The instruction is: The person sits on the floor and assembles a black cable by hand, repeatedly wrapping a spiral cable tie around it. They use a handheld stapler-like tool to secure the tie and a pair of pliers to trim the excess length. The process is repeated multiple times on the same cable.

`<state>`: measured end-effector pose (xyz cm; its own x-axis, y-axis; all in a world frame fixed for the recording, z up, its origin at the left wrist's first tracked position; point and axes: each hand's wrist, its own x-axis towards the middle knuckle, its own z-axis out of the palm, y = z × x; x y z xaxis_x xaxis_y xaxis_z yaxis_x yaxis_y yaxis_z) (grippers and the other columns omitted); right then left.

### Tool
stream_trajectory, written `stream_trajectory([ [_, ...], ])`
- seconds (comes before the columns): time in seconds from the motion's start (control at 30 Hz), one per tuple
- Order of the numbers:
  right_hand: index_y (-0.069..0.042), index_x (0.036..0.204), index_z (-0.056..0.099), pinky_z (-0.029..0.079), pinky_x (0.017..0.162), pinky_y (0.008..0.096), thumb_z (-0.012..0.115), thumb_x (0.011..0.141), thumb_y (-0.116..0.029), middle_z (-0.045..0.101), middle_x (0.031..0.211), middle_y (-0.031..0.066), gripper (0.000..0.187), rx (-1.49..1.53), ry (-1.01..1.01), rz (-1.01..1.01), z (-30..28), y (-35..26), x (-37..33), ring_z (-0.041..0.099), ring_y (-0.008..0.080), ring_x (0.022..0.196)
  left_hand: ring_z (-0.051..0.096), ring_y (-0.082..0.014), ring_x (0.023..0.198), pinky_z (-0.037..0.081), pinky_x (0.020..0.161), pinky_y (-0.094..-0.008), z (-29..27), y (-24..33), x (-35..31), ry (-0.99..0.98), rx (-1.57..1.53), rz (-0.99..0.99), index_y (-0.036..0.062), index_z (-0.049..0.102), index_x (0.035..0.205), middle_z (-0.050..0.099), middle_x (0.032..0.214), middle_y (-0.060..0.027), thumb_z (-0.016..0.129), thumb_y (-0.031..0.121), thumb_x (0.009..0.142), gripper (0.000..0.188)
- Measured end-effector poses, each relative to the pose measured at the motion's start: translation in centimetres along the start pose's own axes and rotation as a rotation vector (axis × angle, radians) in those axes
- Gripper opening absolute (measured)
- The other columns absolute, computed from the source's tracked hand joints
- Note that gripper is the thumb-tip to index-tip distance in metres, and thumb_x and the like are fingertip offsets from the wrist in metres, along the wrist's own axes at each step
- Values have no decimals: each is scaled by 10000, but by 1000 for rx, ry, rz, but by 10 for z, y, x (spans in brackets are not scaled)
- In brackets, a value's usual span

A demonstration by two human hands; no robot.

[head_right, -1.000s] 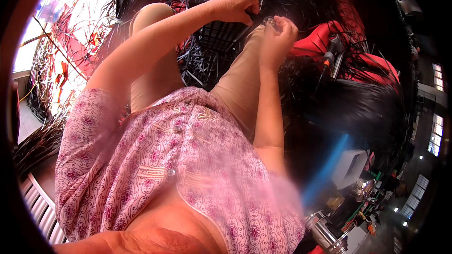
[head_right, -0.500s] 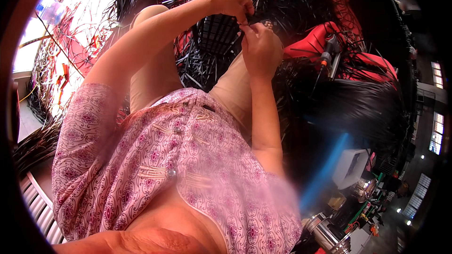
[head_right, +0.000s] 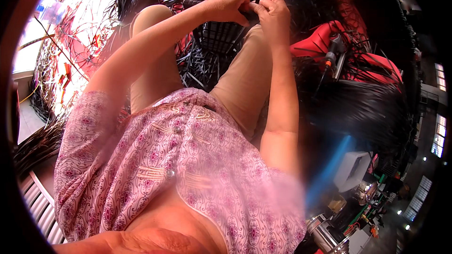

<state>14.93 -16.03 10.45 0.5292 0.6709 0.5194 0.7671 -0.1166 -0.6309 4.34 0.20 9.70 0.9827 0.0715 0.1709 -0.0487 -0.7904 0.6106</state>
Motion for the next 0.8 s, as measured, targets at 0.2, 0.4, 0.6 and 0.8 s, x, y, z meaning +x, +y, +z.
stream_trajectory([
  [0.2, -37, 824, 780, 536, 846, 321, 853, 745, -161, 710, 1144, 70, 165, 57, -112, 8, 5, 16, 19, 678, 199, 997, 699, -317, 870, 530, 760, -408, -1, 11, -16, 138, 119, -74, 51, 649, 974, 719, 891, -99, 855, 498, 708, 559],
  [0.4, -42, 824, 785, 538, 869, 308, 855, 750, -137, 696, 1170, 89, 139, 191, -142, 153, 13, 33, 18, 657, 178, 1087, 694, -257, 739, 519, 699, -388, -7, 6, -2, -23, -53, -194, 36, 780, 907, 713, 755, -115, 842, 569, 692, 578],
  [0.6, -48, 846, 788, 548, 854, 317, 865, 740, -161, 677, 1184, 100, 173, 166, -60, 149, 17, 36, 16, 656, 189, 1073, 668, -264, 820, 513, 725, -397, 10, 6, -5, 232, 95, -117, 57, 722, 972, 665, 841, -94, 862, 567, 668, 611],
  [0.8, -50, 850, 789, 532, 892, 346, 856, 744, -207, 666, 1186, 118, 201, 151, -13, 72, 24, 35, 16, 636, 224, 1123, 636, -266, 920, 537, 767, -369, 13, 8, -30, 457, 228, 287, 105, 656, 1032, 613, 1017, -47, 773, 422, 830, 393],
])
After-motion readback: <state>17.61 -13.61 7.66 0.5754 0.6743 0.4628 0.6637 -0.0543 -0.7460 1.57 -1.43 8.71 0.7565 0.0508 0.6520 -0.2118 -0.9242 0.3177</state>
